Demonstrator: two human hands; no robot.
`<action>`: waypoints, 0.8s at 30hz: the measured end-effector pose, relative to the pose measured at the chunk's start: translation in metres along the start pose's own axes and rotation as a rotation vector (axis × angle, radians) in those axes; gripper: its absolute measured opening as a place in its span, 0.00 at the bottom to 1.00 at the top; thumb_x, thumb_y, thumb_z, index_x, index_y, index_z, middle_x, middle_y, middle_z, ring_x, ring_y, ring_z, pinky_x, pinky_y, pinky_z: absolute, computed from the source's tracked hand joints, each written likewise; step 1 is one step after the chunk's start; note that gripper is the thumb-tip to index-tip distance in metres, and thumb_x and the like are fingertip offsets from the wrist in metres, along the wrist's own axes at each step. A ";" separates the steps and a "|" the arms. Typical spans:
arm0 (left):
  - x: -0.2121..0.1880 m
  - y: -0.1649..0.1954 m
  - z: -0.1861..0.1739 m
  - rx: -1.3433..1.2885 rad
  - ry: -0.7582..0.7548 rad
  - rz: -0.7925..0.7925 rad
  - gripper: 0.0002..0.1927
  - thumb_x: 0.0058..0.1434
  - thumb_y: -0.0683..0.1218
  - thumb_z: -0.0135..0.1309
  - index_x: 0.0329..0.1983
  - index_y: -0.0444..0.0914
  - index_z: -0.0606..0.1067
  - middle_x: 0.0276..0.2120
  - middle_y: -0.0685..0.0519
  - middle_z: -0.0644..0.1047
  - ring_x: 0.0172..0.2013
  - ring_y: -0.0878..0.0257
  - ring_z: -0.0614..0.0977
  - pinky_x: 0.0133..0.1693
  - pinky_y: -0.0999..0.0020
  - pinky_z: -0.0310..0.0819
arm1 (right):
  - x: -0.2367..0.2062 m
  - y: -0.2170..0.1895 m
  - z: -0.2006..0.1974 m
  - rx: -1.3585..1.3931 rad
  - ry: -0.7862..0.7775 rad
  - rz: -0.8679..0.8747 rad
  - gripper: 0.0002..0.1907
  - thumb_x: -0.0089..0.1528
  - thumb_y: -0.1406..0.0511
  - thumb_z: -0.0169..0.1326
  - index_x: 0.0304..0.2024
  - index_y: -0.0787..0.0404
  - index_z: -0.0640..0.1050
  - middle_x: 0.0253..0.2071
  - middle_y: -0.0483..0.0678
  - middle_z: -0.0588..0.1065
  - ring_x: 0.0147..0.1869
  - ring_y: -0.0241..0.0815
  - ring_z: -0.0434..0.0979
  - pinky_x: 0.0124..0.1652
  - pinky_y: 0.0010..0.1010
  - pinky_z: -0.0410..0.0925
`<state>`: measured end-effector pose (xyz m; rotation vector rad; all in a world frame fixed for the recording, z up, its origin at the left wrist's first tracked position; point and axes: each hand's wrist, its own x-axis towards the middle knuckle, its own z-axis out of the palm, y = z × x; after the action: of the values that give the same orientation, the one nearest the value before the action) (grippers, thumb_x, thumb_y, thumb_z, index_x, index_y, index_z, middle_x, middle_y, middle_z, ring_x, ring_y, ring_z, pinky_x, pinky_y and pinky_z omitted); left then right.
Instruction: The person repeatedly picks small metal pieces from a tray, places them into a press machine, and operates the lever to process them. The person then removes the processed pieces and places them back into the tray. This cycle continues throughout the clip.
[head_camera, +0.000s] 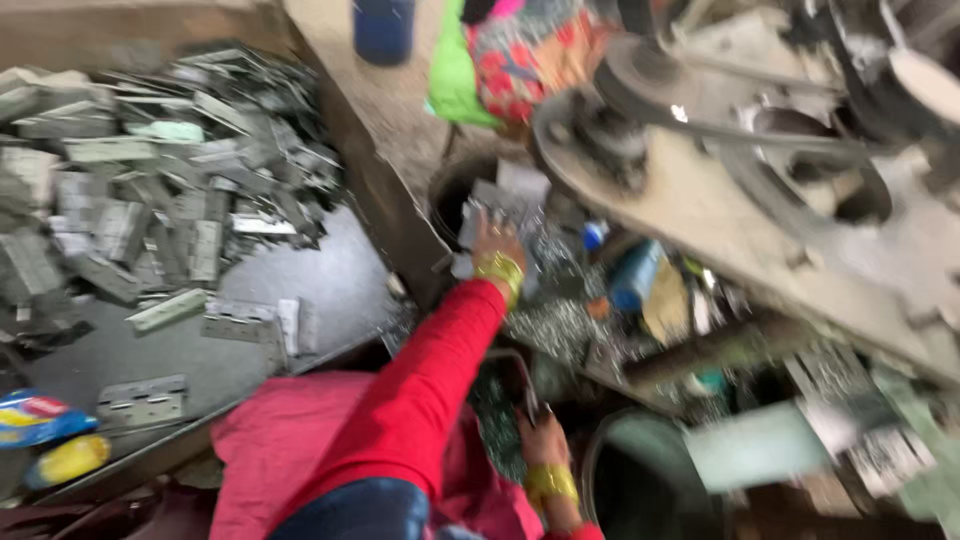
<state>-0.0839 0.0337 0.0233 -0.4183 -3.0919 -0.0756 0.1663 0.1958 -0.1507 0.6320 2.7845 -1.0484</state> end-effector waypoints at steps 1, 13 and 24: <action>-0.003 0.000 0.001 0.014 -0.041 -0.002 0.28 0.70 0.51 0.36 0.71 0.41 0.65 0.75 0.52 0.55 0.75 0.49 0.47 0.70 0.39 0.19 | -0.002 -0.007 0.002 -0.131 -0.033 0.050 0.25 0.60 0.47 0.53 0.50 0.55 0.82 0.43 0.64 0.81 0.51 0.65 0.81 0.48 0.50 0.73; -0.087 -0.019 0.033 -0.197 0.328 0.252 0.31 0.57 0.53 0.58 0.61 0.33 0.72 0.68 0.40 0.67 0.72 0.47 0.62 0.74 0.44 0.34 | -0.030 -0.156 -0.108 -0.157 0.485 -0.281 0.24 0.63 0.52 0.55 0.54 0.61 0.74 0.50 0.61 0.77 0.49 0.65 0.79 0.45 0.51 0.71; -0.077 -0.019 0.033 -0.149 0.412 0.496 0.23 0.55 0.44 0.56 0.55 0.35 0.73 0.64 0.42 0.71 0.68 0.47 0.69 0.69 0.47 0.51 | -0.038 -0.185 -0.125 -0.143 0.498 -0.276 0.21 0.62 0.54 0.54 0.49 0.61 0.77 0.48 0.59 0.79 0.49 0.62 0.79 0.46 0.50 0.71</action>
<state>-0.0155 -0.0029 -0.0121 -1.0143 -2.5086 -0.3348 0.1302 0.1390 0.0656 0.5660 3.4235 -0.8041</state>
